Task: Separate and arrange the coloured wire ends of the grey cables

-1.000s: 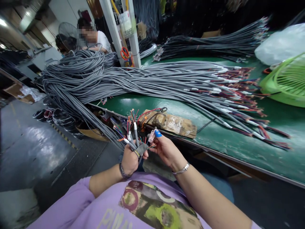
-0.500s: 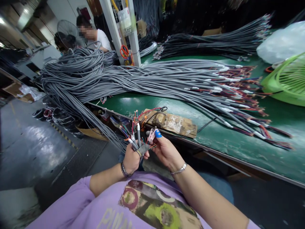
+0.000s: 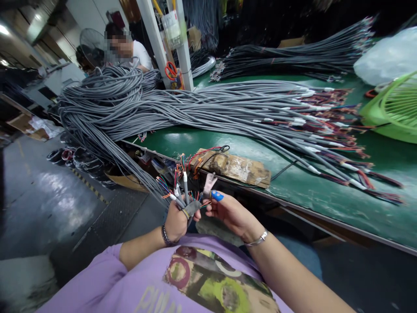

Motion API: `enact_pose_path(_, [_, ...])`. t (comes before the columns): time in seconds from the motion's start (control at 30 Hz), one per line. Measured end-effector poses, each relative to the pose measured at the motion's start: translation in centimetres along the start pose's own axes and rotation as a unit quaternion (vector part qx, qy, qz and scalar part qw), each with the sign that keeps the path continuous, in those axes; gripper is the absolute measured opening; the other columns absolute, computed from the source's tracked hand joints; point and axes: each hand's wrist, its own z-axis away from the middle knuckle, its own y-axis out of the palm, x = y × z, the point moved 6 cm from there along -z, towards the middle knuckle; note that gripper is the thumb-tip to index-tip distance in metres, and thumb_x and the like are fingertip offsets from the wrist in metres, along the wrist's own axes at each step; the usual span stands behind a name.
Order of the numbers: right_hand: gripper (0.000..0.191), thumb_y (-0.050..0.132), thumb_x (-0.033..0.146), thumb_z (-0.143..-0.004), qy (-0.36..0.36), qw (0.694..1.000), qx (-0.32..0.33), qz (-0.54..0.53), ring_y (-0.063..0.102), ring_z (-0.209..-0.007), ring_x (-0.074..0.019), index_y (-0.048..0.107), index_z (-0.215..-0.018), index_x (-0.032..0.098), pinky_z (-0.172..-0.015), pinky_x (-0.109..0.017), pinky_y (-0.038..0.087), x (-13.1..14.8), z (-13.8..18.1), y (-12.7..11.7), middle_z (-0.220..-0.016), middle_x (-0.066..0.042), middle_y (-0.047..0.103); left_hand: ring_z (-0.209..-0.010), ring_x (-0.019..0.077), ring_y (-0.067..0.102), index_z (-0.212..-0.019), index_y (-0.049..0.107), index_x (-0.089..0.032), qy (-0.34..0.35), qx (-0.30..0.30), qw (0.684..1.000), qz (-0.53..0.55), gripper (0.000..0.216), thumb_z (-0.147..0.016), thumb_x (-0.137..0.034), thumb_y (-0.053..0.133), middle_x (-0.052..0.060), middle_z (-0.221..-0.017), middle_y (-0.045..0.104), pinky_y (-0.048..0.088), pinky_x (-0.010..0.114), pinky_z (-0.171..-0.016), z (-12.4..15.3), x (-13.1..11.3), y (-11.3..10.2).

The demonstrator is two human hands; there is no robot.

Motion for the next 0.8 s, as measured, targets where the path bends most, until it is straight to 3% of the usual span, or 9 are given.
enact_pose_path(0.33, [0.040, 0.070, 0.060, -0.072, -0.045, 0.999, -0.007, 0.009, 0.059, -0.066, -0.0139, 0.070, -0.082, 0.022, -0.062, -0.026, 0.052, 1.5, -1.5, 0.3, -0.076, -0.002, 0.066, -0.043, 0.0091, 0.052, -0.062, 0.060, -0.015, -0.009, -0.012, 1.000, 0.007, 0.039, -0.070, -0.050, 0.073, 0.000, -0.050, 0.059, 0.045, 0.021, -0.045, 0.0, -0.6, 0.2])
enact_pose_path(0.6, [0.042, 0.065, 0.062, -0.075, -0.021, 0.999, -0.034, 0.002, 0.058, -0.062, -0.0147, 0.069, -0.078, 0.021, -0.061, -0.028, 0.050, 1.3, -1.7, 0.3, -0.072, -0.004, 0.065, -0.043, 0.0086, 0.051, -0.059, 0.058, -0.015, -0.009, -0.023, 0.999, 0.022, 0.040, -0.068, -0.050, 0.074, -0.001, -0.049, 0.058, 0.044, 0.021, -0.045, -0.3, -0.9, 0.2])
enact_pose_path(0.7, [0.045, 0.063, 0.064, -0.075, -0.076, 0.995, -0.059, 0.027, 0.053, -0.060, -0.0149, 0.068, -0.077, 0.020, -0.061, -0.029, 0.047, 2.0, -2.1, 0.2, -0.070, -0.003, 0.064, -0.043, 0.0090, 0.052, -0.061, 0.059, -0.015, -0.009, -0.017, 0.999, 0.032, 0.038, -0.068, -0.049, 0.074, -0.001, -0.049, 0.058, 0.044, 0.021, -0.044, -0.5, -1.2, 0.6])
enact_pose_path(0.8, [0.047, 0.059, 0.066, -0.077, -0.199, 0.963, -0.127, 0.128, 0.048, -0.059, -0.0158, 0.067, -0.068, 0.020, -0.062, -0.031, 0.042, 3.2, -1.8, 0.0, -0.064, -0.002, 0.060, -0.043, 0.0089, 0.051, -0.061, 0.059, -0.015, -0.011, -0.015, 0.999, 0.031, 0.038, -0.067, -0.049, 0.075, -0.001, -0.049, 0.058, 0.044, 0.021, -0.044, -0.8, -1.3, 1.0])
